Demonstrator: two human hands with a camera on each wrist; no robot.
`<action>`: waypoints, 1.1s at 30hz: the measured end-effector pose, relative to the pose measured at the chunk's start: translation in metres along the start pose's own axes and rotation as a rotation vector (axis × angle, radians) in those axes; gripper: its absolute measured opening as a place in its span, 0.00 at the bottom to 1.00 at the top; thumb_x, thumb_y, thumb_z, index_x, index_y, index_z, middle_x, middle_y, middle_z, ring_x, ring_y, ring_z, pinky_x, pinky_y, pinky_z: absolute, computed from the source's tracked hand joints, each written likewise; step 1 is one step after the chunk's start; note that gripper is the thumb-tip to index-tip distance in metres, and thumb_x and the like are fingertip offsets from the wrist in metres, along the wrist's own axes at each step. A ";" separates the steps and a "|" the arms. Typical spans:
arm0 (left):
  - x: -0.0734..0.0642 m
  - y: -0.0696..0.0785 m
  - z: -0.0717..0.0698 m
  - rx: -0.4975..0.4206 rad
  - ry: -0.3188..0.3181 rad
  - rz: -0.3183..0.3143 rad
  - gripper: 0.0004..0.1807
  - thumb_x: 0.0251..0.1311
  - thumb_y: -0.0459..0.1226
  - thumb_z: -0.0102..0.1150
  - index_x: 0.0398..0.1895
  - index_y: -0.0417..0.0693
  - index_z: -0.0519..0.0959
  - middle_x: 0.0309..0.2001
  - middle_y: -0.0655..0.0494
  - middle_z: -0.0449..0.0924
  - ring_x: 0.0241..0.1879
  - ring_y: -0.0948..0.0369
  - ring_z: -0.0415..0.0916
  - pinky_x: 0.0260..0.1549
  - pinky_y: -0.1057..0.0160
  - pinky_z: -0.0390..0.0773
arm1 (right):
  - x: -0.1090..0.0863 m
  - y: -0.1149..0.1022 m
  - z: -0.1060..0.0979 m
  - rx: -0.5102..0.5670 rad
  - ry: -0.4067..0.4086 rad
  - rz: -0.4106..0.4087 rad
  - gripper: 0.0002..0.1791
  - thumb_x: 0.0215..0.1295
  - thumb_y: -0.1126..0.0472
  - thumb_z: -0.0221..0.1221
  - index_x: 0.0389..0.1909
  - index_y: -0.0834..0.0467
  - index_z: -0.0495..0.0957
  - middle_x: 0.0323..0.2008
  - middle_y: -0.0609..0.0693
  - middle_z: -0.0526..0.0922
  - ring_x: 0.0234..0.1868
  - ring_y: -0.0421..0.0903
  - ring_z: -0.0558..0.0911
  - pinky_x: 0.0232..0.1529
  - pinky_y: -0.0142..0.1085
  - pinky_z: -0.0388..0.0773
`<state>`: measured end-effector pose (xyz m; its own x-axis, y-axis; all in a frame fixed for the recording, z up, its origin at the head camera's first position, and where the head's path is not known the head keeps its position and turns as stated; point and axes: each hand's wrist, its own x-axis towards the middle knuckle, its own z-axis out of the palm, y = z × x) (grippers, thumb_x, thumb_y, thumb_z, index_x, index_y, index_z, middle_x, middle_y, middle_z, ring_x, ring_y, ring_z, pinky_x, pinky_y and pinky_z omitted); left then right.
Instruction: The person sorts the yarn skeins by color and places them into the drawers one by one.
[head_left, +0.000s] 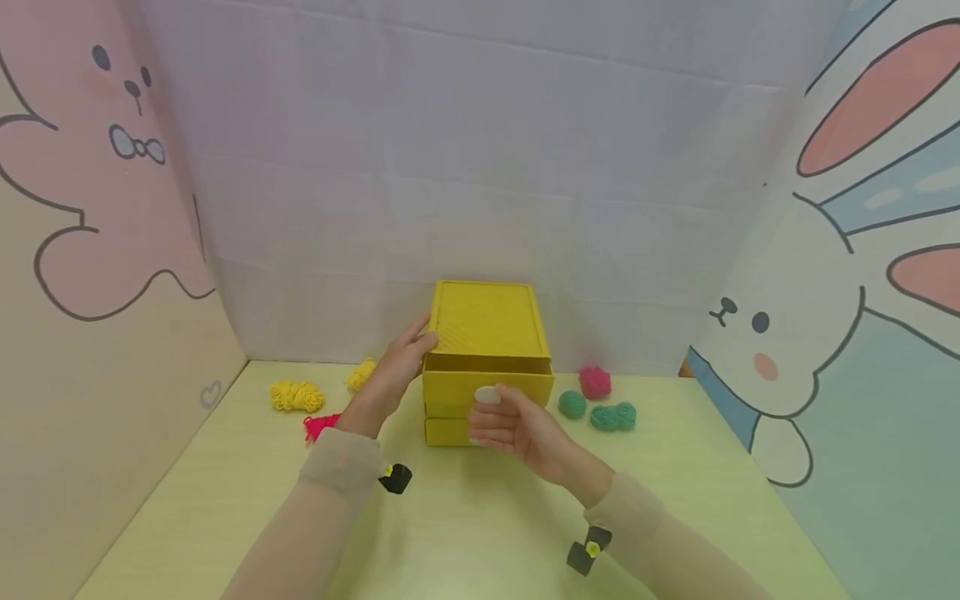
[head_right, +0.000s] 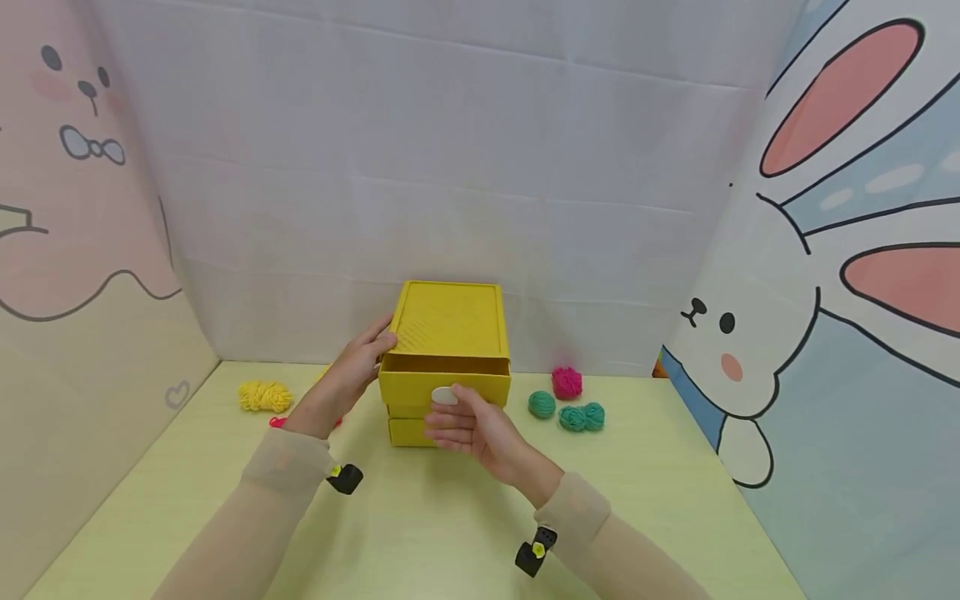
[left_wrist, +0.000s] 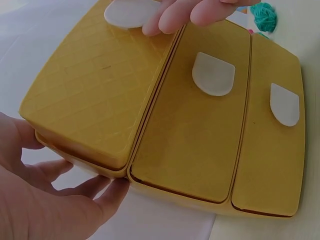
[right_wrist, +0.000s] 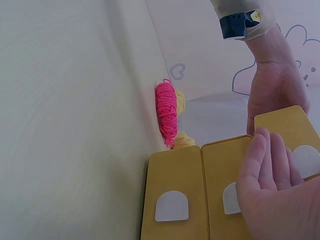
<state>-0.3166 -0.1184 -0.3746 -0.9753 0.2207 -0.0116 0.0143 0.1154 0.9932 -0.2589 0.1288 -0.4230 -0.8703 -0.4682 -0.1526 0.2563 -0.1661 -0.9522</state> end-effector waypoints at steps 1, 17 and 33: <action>0.000 0.000 0.000 -0.002 -0.004 0.000 0.36 0.83 0.48 0.44 0.88 0.62 0.47 0.85 0.46 0.50 0.83 0.44 0.51 0.81 0.39 0.52 | -0.002 0.000 0.000 0.003 -0.001 0.003 0.41 0.81 0.37 0.51 0.72 0.70 0.70 0.64 0.66 0.82 0.61 0.59 0.86 0.64 0.44 0.82; -0.001 -0.002 0.000 -0.026 -0.016 -0.026 0.35 0.84 0.49 0.43 0.88 0.67 0.47 0.87 0.52 0.45 0.84 0.47 0.46 0.82 0.40 0.49 | -0.024 0.000 0.007 -0.013 -0.027 0.051 0.39 0.82 0.38 0.50 0.70 0.70 0.72 0.56 0.59 0.88 0.57 0.53 0.88 0.66 0.45 0.81; 0.001 -0.001 -0.001 -0.017 -0.029 -0.011 0.36 0.85 0.48 0.43 0.89 0.64 0.45 0.87 0.49 0.43 0.85 0.44 0.44 0.81 0.37 0.48 | -0.045 0.004 0.016 0.003 -0.050 0.087 0.40 0.83 0.39 0.49 0.73 0.72 0.69 0.60 0.62 0.86 0.60 0.57 0.87 0.68 0.48 0.79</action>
<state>-0.3181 -0.1196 -0.3758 -0.9685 0.2476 -0.0261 -0.0009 0.1016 0.9948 -0.2124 0.1355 -0.4156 -0.8227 -0.5235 -0.2216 0.3315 -0.1252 -0.9351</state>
